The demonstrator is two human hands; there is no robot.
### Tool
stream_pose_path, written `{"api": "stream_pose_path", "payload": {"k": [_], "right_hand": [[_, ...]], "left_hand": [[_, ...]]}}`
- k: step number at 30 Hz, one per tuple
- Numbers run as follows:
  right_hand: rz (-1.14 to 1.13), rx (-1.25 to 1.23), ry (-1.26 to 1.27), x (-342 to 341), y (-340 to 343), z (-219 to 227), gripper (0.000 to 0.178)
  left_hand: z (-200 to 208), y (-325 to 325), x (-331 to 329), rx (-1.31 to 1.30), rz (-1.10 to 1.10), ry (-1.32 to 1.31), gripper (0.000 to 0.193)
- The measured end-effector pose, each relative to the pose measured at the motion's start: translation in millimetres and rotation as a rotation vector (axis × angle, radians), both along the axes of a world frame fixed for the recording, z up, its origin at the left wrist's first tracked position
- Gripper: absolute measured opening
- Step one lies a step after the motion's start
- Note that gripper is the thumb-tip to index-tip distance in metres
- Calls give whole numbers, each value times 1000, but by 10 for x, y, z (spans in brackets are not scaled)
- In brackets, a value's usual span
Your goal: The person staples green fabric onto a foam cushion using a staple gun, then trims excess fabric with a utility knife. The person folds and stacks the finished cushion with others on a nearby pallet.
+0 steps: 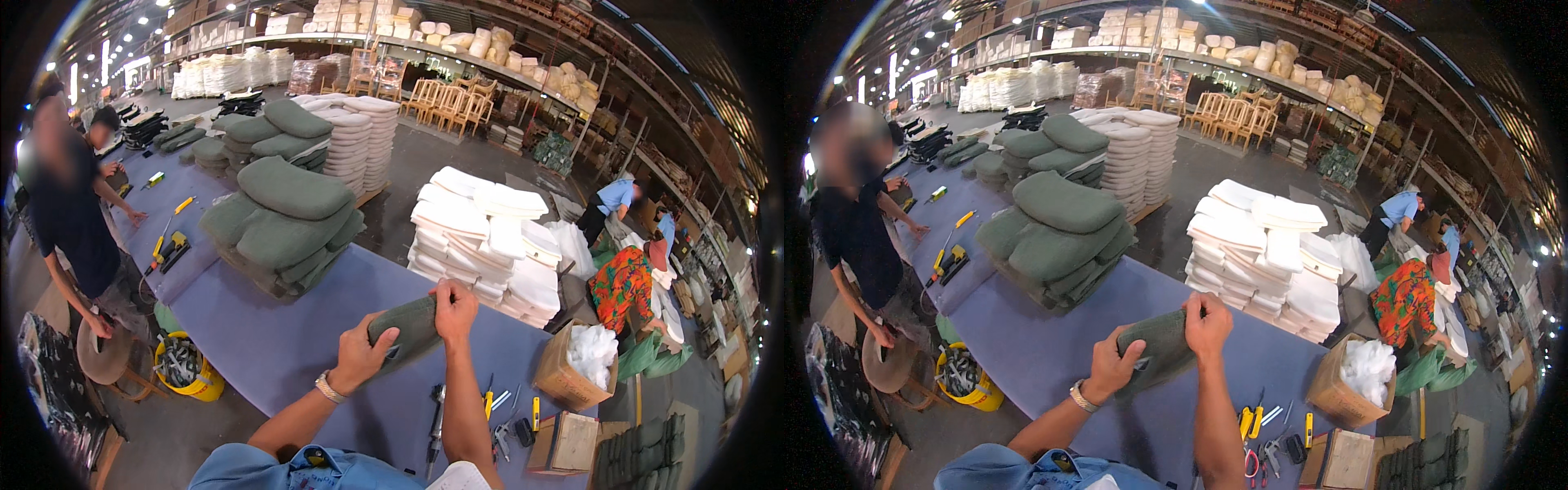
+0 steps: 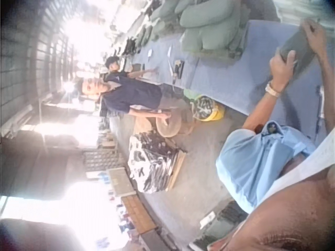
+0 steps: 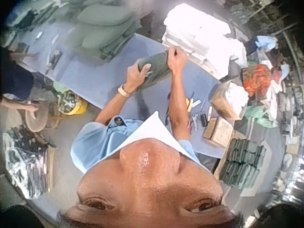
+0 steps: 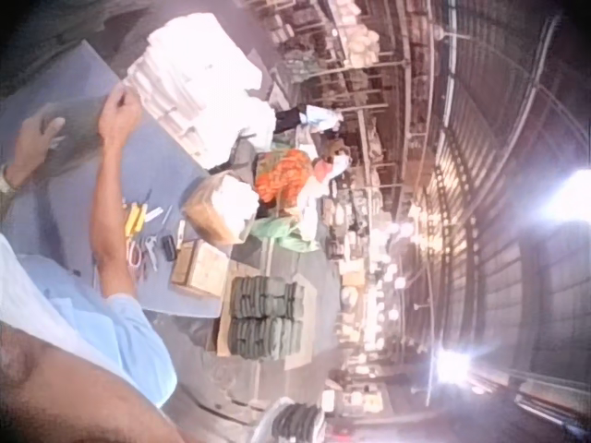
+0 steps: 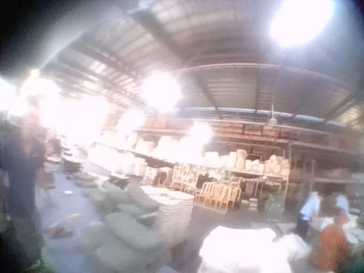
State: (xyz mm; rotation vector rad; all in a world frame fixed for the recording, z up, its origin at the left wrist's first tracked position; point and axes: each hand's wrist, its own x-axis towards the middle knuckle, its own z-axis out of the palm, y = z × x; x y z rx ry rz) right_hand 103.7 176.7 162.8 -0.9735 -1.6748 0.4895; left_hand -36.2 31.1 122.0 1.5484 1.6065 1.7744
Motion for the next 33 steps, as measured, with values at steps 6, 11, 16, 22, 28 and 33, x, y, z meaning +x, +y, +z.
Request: {"api": "stream_pose_path", "payload": {"k": [6,11,16,22,28,33], "right_hand": [[117,-59,126,-23,-150,286,39],[294,-243,247,-184,328,-334,46],[355,-326,217,-125,499,-452,48],[244,-432,78,16,847,-460,50],[255,-266,269,-83,1014,-831,49],[261,-259,307,-199,933,-833,43]], "left_hand": [[448,-207,22,-38,61,205,47],[332,27,-109,-107,46,166,53],[482,158,-124,-255,-90,104,59],[303,616,-7,-151,-55,173,54],[261,810,-18,-217,-73,247,52],[176,771,12,-163,5,240,52]]}}
